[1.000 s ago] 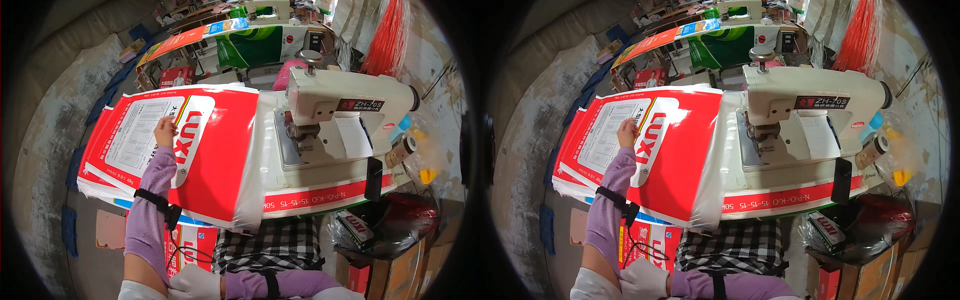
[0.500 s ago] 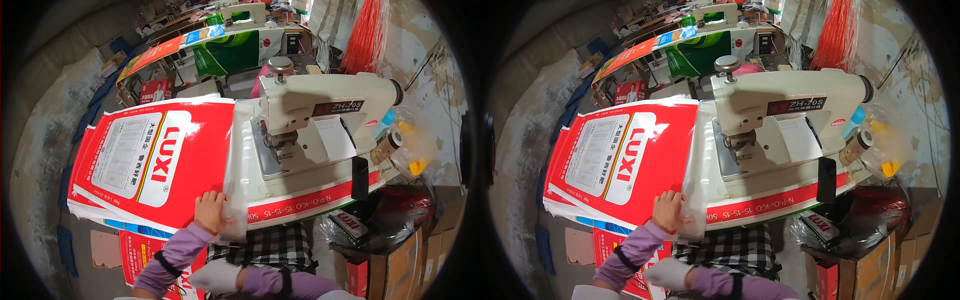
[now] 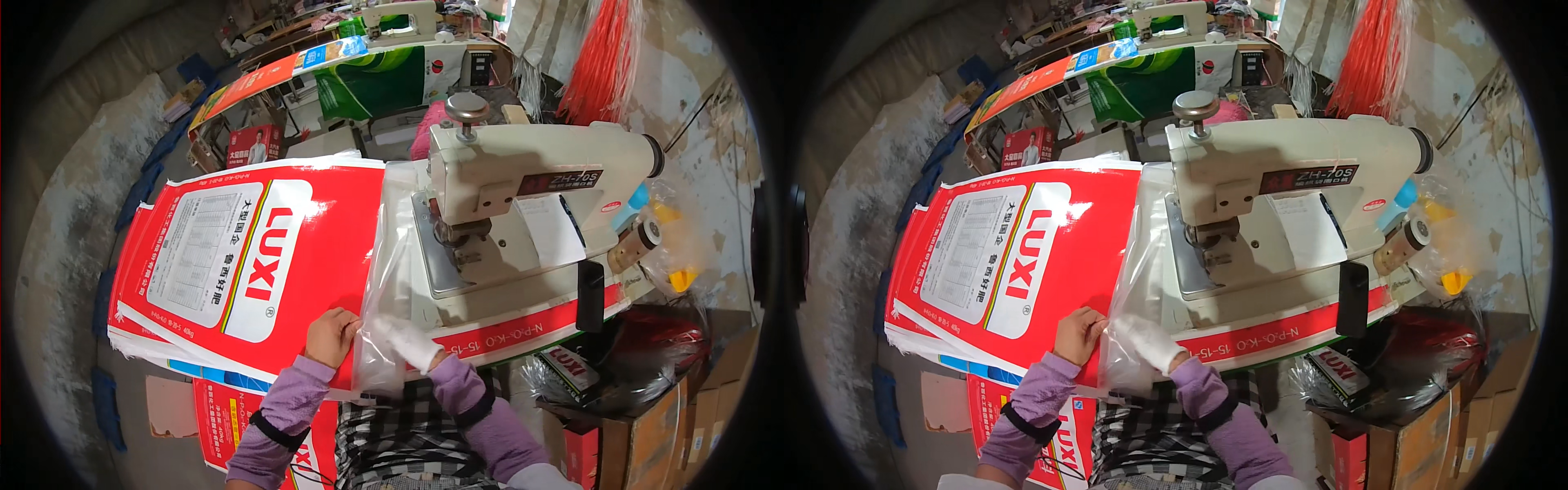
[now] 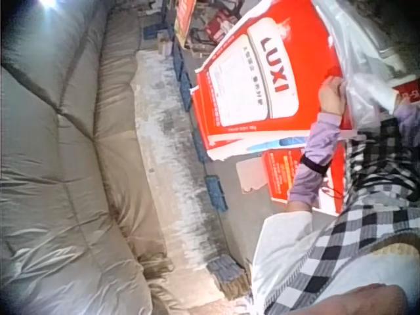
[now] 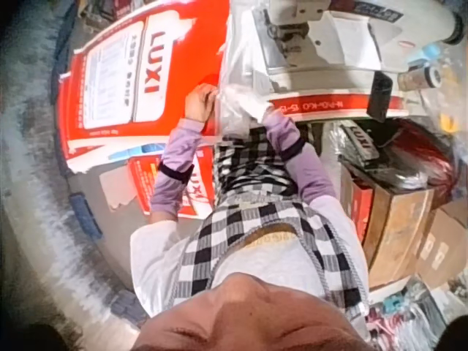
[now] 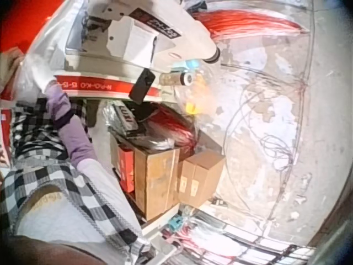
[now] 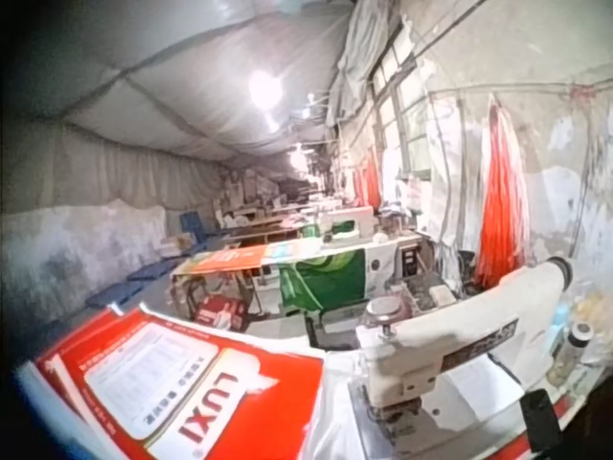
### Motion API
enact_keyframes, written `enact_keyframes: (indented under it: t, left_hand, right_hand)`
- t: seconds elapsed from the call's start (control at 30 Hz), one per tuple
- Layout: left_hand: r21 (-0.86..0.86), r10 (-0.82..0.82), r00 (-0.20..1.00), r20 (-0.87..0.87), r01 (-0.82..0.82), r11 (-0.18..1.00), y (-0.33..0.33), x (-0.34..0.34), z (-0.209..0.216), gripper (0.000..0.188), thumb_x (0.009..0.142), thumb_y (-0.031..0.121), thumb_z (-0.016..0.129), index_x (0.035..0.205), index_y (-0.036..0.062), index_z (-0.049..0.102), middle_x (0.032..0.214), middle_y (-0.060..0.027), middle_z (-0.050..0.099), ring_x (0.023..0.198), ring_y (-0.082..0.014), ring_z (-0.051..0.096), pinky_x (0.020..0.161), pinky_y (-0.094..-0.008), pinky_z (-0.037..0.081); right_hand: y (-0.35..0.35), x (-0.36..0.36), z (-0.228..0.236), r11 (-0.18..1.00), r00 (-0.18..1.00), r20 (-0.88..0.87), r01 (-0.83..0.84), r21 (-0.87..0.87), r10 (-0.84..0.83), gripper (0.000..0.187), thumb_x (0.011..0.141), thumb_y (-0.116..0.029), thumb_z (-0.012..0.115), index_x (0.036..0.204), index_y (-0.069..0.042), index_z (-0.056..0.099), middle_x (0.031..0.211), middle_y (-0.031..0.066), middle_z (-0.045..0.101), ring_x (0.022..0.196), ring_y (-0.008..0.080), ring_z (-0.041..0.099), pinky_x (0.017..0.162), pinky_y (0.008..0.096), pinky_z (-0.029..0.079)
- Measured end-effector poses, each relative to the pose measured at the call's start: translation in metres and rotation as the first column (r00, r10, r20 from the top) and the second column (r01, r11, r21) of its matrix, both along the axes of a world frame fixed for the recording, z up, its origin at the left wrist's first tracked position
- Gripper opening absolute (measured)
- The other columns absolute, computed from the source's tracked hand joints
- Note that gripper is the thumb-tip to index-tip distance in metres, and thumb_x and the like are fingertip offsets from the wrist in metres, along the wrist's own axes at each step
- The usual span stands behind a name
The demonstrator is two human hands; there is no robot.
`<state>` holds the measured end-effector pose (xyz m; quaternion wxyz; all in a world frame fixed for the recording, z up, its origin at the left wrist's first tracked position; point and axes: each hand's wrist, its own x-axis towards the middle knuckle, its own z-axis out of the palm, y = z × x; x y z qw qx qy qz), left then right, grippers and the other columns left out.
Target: Sewing the edges of plastic fertilizer bags using an industrial sewing machine.
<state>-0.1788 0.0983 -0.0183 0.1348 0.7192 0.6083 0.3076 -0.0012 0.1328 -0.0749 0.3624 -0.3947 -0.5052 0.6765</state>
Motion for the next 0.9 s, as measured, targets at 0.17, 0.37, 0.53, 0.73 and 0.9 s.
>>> enact_keyframes:
  t: [0.17,0.37,0.53,0.73,0.9]
  left_hand:
    - [0.116,0.11,0.95,0.294,-0.15,0.982,-0.012,-0.007,0.007,0.017,0.095,0.015,0.056,0.088,0.0004,0.06,0.074,-0.0089,0.055,0.067,-0.0198,0.055,0.061,-0.031,0.043]
    - [-0.008,0.21,0.605,0.768,-0.319,0.948,-0.026,-0.047,0.008,0.017,0.099,0.014,0.052,0.088,0.0011,0.056,0.075,0.0006,0.051,0.072,-0.0065,0.047,0.064,-0.023,0.038]
    - [0.071,0.172,0.863,0.475,-0.232,0.97,-0.024,-0.014,0.025,0.02,0.098,0.013,0.051,0.084,-0.0002,0.053,0.073,-0.0024,0.049,0.07,-0.0107,0.047,0.063,-0.027,0.039]
    - [-0.055,0.313,0.517,0.797,-0.454,0.889,-0.031,-0.041,0.025,0.025,0.102,0.017,0.047,0.08,0.0036,0.051,0.07,0.0033,0.043,0.064,-0.0061,0.04,0.058,-0.0239,0.034]
    - [-0.017,0.262,0.74,0.619,-0.322,0.947,-0.042,-0.032,0.014,0.026,0.103,0.02,0.047,0.082,0.006,0.052,0.069,0.0061,0.042,0.062,-0.0032,0.034,0.055,-0.0213,0.029]
  right_hand:
    - [-0.004,0.003,0.023,0.997,0.992,0.102,-0.066,-0.032,0.069,0.026,0.092,-0.026,0.061,0.083,-0.003,0.07,0.075,0.0077,0.064,0.066,0.0177,0.058,0.064,0.0322,0.048]
    - [0.005,0.018,0.014,0.66,0.703,0.442,0.051,0.75,-0.556,0.021,0.079,-0.023,0.069,0.088,-0.004,0.065,0.08,0.0131,0.064,0.071,0.0278,0.063,0.073,0.0404,0.052]
    - [0.005,-0.007,0.079,0.958,0.925,0.378,-0.086,0.273,-0.025,0.034,0.085,-0.035,0.067,0.091,-0.001,0.064,0.089,0.019,0.065,0.074,0.0319,0.063,0.072,0.0408,0.05]
    - [-0.022,0.016,0.015,0.905,0.721,0.674,-0.164,0.392,-0.162,0.036,0.088,-0.036,0.062,0.079,-0.002,0.068,0.1,0.0176,0.067,0.089,0.0354,0.063,0.075,0.0416,0.05]
    - [-0.021,-0.01,0.075,0.641,0.85,0.203,0.19,0.744,-0.487,0.026,0.085,-0.025,0.069,0.092,-0.001,0.067,0.09,0.0104,0.067,0.086,0.0289,0.064,0.079,0.0392,0.051]
